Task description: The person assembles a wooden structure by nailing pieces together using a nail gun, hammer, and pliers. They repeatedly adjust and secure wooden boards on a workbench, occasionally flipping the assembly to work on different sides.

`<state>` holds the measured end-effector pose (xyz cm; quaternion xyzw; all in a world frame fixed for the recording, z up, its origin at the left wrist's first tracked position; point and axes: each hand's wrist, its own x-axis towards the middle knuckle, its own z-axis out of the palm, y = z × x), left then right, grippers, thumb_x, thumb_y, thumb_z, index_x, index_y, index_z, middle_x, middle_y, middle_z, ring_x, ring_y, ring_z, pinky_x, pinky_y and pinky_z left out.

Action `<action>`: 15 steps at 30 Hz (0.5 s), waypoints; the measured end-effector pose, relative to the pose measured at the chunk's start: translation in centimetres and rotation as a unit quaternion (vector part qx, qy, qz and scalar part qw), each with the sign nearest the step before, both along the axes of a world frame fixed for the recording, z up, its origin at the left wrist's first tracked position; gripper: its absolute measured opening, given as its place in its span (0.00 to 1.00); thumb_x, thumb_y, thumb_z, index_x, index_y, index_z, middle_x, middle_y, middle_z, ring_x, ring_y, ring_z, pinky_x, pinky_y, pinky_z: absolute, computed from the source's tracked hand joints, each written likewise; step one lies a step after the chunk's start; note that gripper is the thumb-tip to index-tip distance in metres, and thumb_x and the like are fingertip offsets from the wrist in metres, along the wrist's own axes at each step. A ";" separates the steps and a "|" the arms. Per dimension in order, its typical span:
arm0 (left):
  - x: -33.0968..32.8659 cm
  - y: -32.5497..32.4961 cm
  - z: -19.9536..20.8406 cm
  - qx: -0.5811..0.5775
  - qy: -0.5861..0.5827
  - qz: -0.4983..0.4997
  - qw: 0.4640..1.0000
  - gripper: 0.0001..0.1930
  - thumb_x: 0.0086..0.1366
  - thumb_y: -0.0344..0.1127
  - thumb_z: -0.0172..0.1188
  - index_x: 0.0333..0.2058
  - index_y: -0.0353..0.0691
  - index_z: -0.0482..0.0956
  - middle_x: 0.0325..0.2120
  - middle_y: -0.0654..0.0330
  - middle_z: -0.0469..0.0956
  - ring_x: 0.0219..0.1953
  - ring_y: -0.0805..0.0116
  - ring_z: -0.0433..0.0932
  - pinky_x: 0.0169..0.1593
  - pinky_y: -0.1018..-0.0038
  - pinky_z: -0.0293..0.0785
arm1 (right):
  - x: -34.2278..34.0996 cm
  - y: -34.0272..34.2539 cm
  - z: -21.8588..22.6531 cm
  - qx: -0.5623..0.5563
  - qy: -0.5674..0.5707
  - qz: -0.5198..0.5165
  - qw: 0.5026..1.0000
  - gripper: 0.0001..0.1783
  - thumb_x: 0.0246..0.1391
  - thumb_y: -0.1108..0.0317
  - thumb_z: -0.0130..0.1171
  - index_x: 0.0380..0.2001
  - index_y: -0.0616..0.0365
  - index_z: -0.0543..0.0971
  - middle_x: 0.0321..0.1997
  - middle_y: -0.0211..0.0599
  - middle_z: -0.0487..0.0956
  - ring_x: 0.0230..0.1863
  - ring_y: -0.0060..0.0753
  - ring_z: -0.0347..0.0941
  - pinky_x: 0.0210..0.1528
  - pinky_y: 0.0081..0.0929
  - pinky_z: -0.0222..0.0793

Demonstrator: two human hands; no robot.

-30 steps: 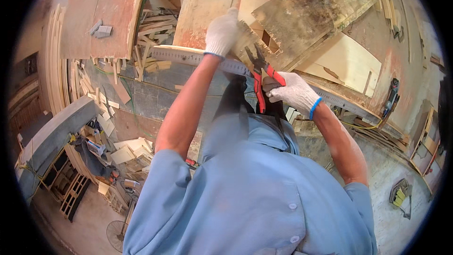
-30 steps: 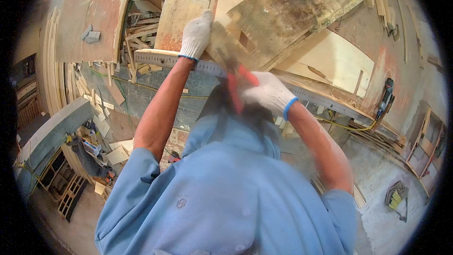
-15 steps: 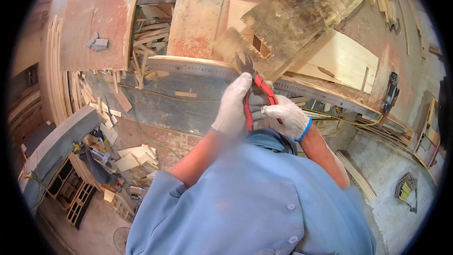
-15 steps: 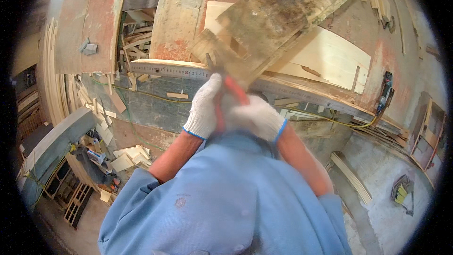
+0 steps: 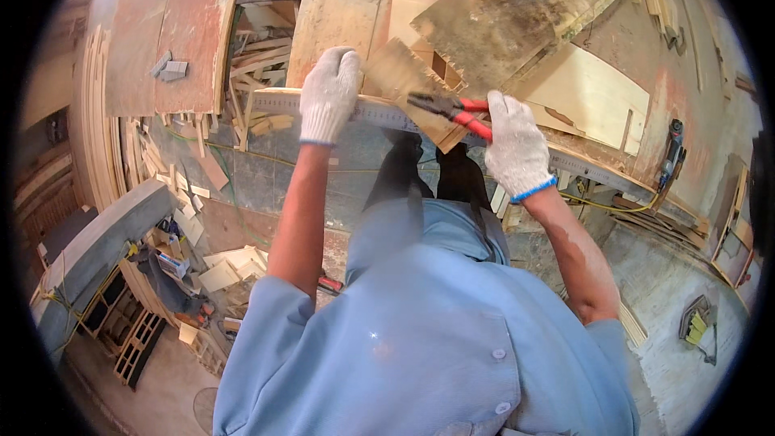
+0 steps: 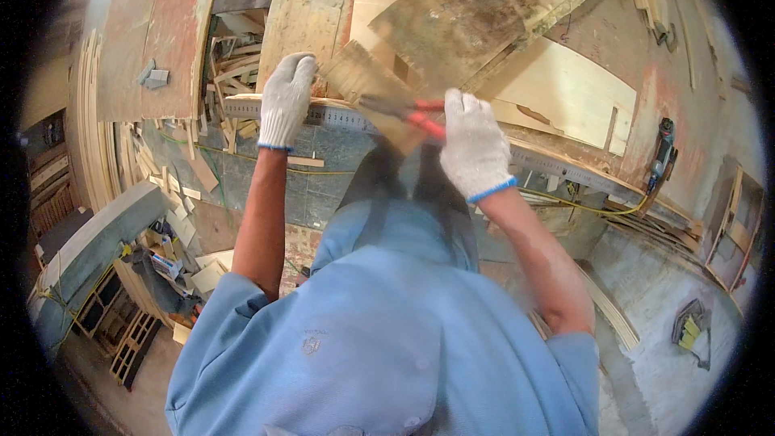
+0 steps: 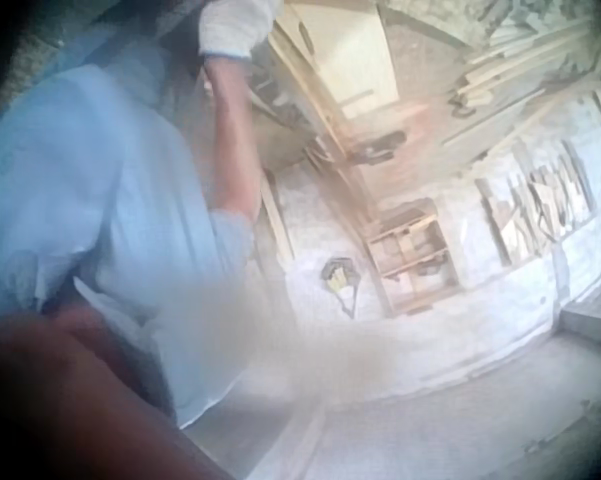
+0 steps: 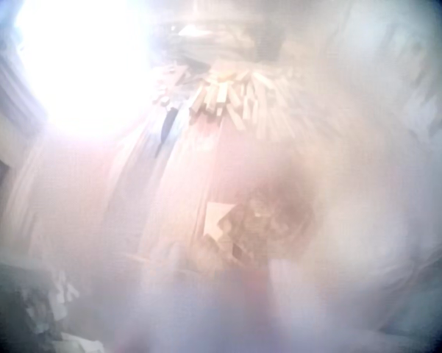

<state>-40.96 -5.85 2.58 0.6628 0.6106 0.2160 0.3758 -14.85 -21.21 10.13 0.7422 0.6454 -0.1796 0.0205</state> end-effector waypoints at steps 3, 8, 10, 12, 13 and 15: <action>0.5 1.6 -1.5 -0.030 0.007 -0.115 0.993 0.26 0.76 0.52 0.44 0.42 0.32 0.80 0.39 0.39 0.82 0.44 0.36 0.79 0.49 0.51 0.74 | -0.1 1.5 -1.1 0.053 -0.037 0.021 0.998 0.32 0.47 0.78 0.60 0.60 0.60 0.69 0.53 0.46 0.75 0.56 0.54 0.73 0.56 0.44 0.76; 2.8 2.2 -2.3 -0.119 -0.037 -0.055 0.991 0.30 0.75 0.54 0.41 0.39 0.28 0.78 0.36 0.34 0.79 0.45 0.33 0.78 0.48 0.51 0.71 | -0.9 2.6 -2.4 0.071 -0.093 0.054 0.992 0.25 0.52 0.72 0.60 0.56 0.59 0.73 0.50 0.44 0.76 0.55 0.48 0.74 0.51 0.41 0.79; 3.5 2.4 -2.4 -0.134 -0.030 -0.034 0.990 0.29 0.75 0.53 0.41 0.39 0.28 0.77 0.35 0.33 0.79 0.44 0.33 0.79 0.47 0.50 0.70 | -1.2 3.2 -2.0 0.016 -0.113 0.057 0.992 0.24 0.52 0.71 0.60 0.53 0.57 0.73 0.48 0.42 0.76 0.53 0.46 0.75 0.48 0.40 0.79; 4.3 2.8 -2.1 -0.132 -0.020 -0.035 0.990 0.29 0.76 0.53 0.41 0.39 0.28 0.78 0.35 0.31 0.79 0.44 0.32 0.79 0.47 0.48 0.71 | -1.2 3.6 -2.0 0.023 -0.130 0.069 0.989 0.19 0.52 0.70 0.60 0.49 0.55 0.73 0.44 0.40 0.76 0.50 0.44 0.76 0.44 0.39 0.79; 4.5 3.0 -1.9 -0.131 -0.015 -0.036 0.991 0.29 0.76 0.53 0.42 0.39 0.28 0.78 0.35 0.31 0.79 0.44 0.31 0.79 0.47 0.48 0.71 | -1.0 3.8 -2.3 0.058 -0.137 0.081 0.986 0.16 0.52 0.69 0.60 0.45 0.54 0.73 0.41 0.39 0.75 0.47 0.42 0.76 0.41 0.39 0.78; 4.7 3.0 -2.8 -0.084 -0.003 -0.062 0.995 0.29 0.77 0.53 0.41 0.39 0.28 0.80 0.36 0.30 0.80 0.44 0.31 0.79 0.49 0.46 0.71 | -0.6 4.0 -2.6 0.104 -0.143 0.099 0.979 0.13 0.53 0.68 0.60 0.42 0.53 0.72 0.39 0.37 0.75 0.44 0.41 0.77 0.38 0.39 0.78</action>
